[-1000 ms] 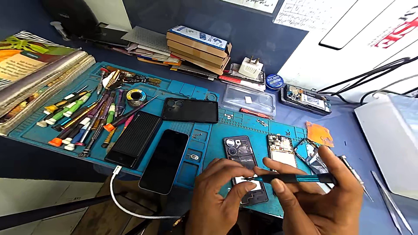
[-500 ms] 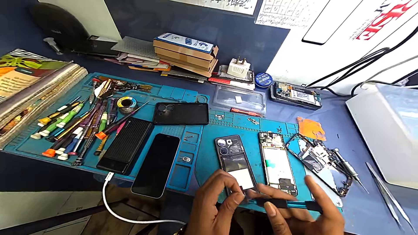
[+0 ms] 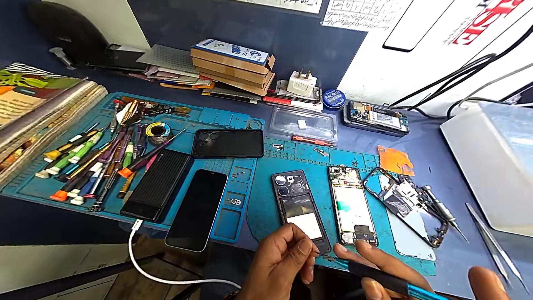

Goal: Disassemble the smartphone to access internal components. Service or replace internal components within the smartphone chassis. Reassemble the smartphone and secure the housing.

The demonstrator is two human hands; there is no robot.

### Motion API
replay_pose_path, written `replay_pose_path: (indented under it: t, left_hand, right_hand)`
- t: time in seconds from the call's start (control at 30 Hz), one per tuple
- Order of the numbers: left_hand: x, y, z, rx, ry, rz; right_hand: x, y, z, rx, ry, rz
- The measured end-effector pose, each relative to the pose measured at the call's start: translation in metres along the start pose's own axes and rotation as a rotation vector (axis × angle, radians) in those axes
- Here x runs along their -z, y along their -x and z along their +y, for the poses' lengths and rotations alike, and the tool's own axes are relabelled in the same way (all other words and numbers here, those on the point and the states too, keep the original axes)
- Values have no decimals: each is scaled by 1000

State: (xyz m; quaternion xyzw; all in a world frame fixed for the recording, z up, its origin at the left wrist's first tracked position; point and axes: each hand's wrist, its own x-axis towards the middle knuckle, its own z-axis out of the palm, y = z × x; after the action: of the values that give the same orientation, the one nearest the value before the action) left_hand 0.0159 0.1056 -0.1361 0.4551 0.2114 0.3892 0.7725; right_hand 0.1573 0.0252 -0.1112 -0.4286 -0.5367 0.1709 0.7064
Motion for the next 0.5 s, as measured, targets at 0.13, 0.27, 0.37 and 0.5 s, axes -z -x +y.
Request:
replay_pose_path:
  t: [0.13,0.27,0.37,0.5]
  left_hand:
    - [-1,0,0,0,-13,11]
    - [0,0,-1,1,-29,15]
    - [2,-1,-1,9,-17,7]
    - [6,-3,-2,-20,-25,0]
  right_hand:
    - [-1,1,2,12,-4,-2]
    - [-2,-1,1,27,39,-48]
    - [1,-2,2,6,51,-144]
    - [6,-8,5,17,75,-165]
